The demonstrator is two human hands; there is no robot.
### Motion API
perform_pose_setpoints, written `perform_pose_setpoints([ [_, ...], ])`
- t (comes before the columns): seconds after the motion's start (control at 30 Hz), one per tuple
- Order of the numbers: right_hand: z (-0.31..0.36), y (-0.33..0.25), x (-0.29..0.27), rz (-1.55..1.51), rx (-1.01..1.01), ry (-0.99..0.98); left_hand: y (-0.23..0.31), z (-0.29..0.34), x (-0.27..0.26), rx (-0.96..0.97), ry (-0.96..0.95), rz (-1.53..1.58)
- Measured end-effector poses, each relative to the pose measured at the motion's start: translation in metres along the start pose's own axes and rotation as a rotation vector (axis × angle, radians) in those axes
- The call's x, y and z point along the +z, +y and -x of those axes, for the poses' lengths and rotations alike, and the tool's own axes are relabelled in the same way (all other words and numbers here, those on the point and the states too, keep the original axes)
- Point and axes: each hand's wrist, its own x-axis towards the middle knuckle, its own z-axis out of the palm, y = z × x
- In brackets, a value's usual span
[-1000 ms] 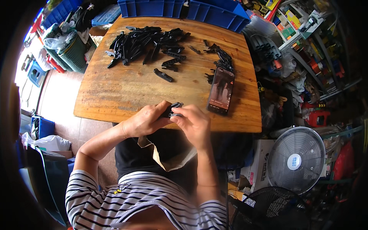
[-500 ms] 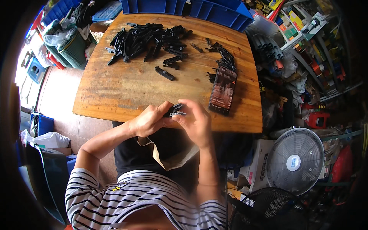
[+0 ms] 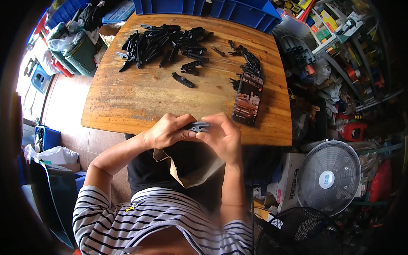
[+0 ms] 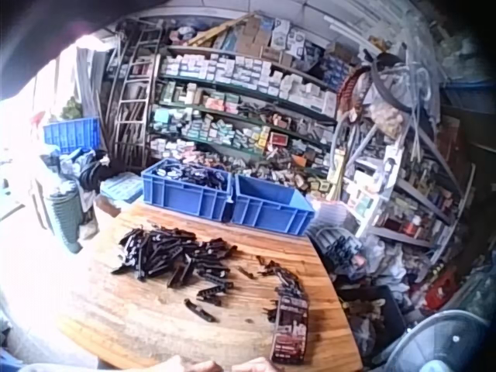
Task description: The person sorts small black plastic mechanical parts by hand, organizing them into separate piles or a bag on a wooden table.
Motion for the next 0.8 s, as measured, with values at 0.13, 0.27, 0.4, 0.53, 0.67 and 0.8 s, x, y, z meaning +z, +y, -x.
perform_pose_setpoints([
  [0.13, 0.000, 0.007, -0.010, 0.196, -0.086, -0.092, 0.001, 0.000, 0.008, 0.051, 0.077, -0.010],
  [0.27, 0.002, 0.008, -0.012, 0.230, -0.150, -0.095, 0.003, -0.001, 0.006, 0.039, 0.055, 0.015],
  [0.4, -0.002, 0.004, -0.003, 0.161, -0.097, -0.056, -0.001, 0.001, 0.005, 0.003, 0.027, 0.009],
  [0.53, -0.001, -0.006, -0.010, 0.358, -0.106, -0.157, 0.003, 0.006, 0.014, 0.061, 0.085, -0.113],
  [0.67, -0.031, -0.023, -0.060, 0.356, -0.075, -0.251, -0.006, 0.031, 0.035, 0.247, 0.086, -0.440],
  [0.8, -0.137, -0.015, -0.124, 0.589, -0.112, 0.194, -0.006, 0.058, 0.049, 0.167, -0.038, -0.748],
])
